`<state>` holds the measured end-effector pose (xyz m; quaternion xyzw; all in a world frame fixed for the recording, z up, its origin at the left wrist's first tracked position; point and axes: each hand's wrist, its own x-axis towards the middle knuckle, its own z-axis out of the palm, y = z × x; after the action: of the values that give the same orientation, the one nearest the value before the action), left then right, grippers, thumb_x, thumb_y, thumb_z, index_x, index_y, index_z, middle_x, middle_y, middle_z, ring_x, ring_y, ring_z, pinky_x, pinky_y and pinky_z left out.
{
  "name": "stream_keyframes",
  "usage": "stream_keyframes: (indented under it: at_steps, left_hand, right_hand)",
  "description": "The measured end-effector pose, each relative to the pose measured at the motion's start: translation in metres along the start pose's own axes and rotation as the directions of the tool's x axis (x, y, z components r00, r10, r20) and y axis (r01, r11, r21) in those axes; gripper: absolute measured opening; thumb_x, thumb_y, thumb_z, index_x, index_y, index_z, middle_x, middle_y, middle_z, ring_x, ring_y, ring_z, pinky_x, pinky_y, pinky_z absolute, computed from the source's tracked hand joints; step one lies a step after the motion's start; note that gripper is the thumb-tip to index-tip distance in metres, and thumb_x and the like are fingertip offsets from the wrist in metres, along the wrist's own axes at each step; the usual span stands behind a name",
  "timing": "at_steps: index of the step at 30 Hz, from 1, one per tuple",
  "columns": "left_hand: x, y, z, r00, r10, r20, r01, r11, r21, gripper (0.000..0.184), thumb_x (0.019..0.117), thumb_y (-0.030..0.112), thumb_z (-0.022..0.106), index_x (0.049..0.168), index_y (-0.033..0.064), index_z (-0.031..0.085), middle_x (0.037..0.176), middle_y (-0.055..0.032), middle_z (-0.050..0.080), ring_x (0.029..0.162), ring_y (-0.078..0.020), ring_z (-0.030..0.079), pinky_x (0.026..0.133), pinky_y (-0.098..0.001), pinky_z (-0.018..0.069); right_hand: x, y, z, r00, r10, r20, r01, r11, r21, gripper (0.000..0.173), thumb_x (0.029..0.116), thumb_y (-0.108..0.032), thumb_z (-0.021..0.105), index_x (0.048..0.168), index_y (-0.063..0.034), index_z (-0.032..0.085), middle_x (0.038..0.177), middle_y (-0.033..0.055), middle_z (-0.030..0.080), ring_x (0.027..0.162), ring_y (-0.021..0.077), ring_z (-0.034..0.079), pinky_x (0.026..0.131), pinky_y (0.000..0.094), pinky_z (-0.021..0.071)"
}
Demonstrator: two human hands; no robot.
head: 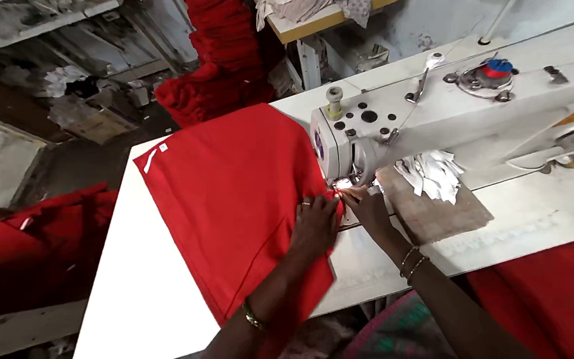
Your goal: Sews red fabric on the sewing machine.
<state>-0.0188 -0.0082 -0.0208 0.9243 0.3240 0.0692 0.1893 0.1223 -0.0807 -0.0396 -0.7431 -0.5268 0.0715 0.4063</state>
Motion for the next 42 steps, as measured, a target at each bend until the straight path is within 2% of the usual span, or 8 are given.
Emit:
stream_keyframes:
  at_steps: [9,18,24,28,31,34,39,42]
  left_hand:
    - [-0.001,0.006,0.001,0.998,-0.028,-0.053,0.029,0.999,0.016,0.037,0.1021,0.016,0.055,0.137,0.0145,0.066,0.126,-0.0155,0.066,0.120,-0.0391,0.058,0.097,-0.0585,0.0461]
    - [-0.001,0.016,0.008,0.993,-0.039,-0.108,0.048,0.995,0.082,0.040,0.1027,0.015,0.048,0.139,0.0121,0.064,0.133,-0.0129,0.065,0.124,-0.0373,0.058,0.098,-0.0579,0.0463]
    - [-0.007,0.019,0.010,0.991,-0.063,-0.120,0.069,0.996,0.047,0.039,0.1026,0.016,0.049,0.138,0.0128,0.065,0.132,-0.0131,0.065,0.125,-0.0378,0.057,0.099,-0.0587,0.0452]
    - [0.007,0.024,-0.017,0.993,-0.086,0.087,0.087,0.996,-0.009,0.040,0.1008,0.017,0.054,0.139,0.0076,0.063,0.138,-0.0196,0.060,0.125,-0.0435,0.056,0.100,-0.0625,0.0457]
    - [0.022,0.001,-0.046,0.956,-0.062,0.288,0.187,0.884,-0.428,0.038,0.1056,0.017,0.054,0.139,-0.0009,0.060,0.136,-0.0214,0.062,0.121,-0.0341,0.062,0.103,-0.0516,0.0481]
    - [-0.004,-0.042,-0.023,0.967,-0.254,0.009,0.134,0.478,-0.868,0.041,0.1109,0.018,0.032,0.145,0.0004,0.046,0.124,-0.0118,0.066,0.094,-0.0139,0.067,0.083,-0.0321,0.0560]
    - [-0.080,-0.018,0.012,0.590,-0.633,-0.501,-0.139,0.532,-0.835,0.040,0.1048,0.008,0.030,0.122,-0.0232,0.048,0.121,-0.0285,0.058,0.113,-0.0219,0.058,0.104,-0.0330,0.0458]
    - [-0.102,0.016,0.022,0.844,-0.335,-0.420,-0.047,0.732,-0.680,0.043,0.1032,0.012,0.036,0.113,-0.0185,0.065,0.127,-0.0301,0.065,0.114,-0.0311,0.066,0.098,-0.0410,0.0522]
  right_hand:
    - [0.010,0.002,-0.042,0.999,-0.025,-0.020,0.023,0.995,-0.092,0.015,0.0978,-0.003,0.064,0.104,0.0073,0.073,0.104,0.0253,0.071,0.097,0.0404,0.070,0.089,0.0545,0.0553]
    - [-0.034,0.146,-0.168,0.944,0.101,-0.313,-0.207,0.922,-0.327,0.029,0.1039,-0.002,0.052,0.125,0.0125,0.066,0.137,0.0317,0.060,0.129,0.0519,0.056,0.108,0.0674,0.0409]
    - [-0.054,0.060,-0.128,0.905,0.181,-0.385,-0.202,0.979,-0.015,0.037,0.1064,-0.007,0.046,0.135,0.0142,0.056,0.141,0.0310,0.057,0.136,0.0424,0.053,0.115,0.0548,0.0395]
    - [-0.104,-0.069,-0.038,0.790,0.472,0.391,-0.590,0.413,0.694,0.028,0.1002,-0.003,0.055,0.125,0.0080,0.057,0.111,0.0118,0.068,0.097,0.0142,0.066,0.086,0.0328,0.0563]
    - [-0.138,-0.131,-0.003,0.539,0.291,0.791,-0.838,0.084,0.540,0.036,0.1009,-0.007,0.060,0.133,0.0023,0.048,0.109,0.0100,0.067,0.094,0.0156,0.068,0.083,0.0353,0.0580]
    - [-0.154,-0.137,-0.009,0.438,0.146,0.887,-0.896,-0.013,0.444,0.019,0.1049,-0.007,0.052,0.123,-0.0034,0.051,0.096,0.0052,0.070,0.083,0.0158,0.072,0.078,0.0360,0.0616]
    - [-0.158,-0.099,-0.088,0.470,0.139,0.872,-0.780,0.527,0.337,0.015,0.1020,-0.012,0.057,0.108,0.0001,0.064,0.089,0.0028,0.069,0.075,0.0115,0.067,0.069,0.0323,0.0570]
    - [-0.167,-0.089,-0.102,0.473,0.266,0.840,-0.391,0.918,-0.071,0.036,0.1068,-0.019,0.052,0.113,0.0137,0.066,0.100,0.0318,0.068,0.095,0.0446,0.068,0.087,0.0594,0.0510]
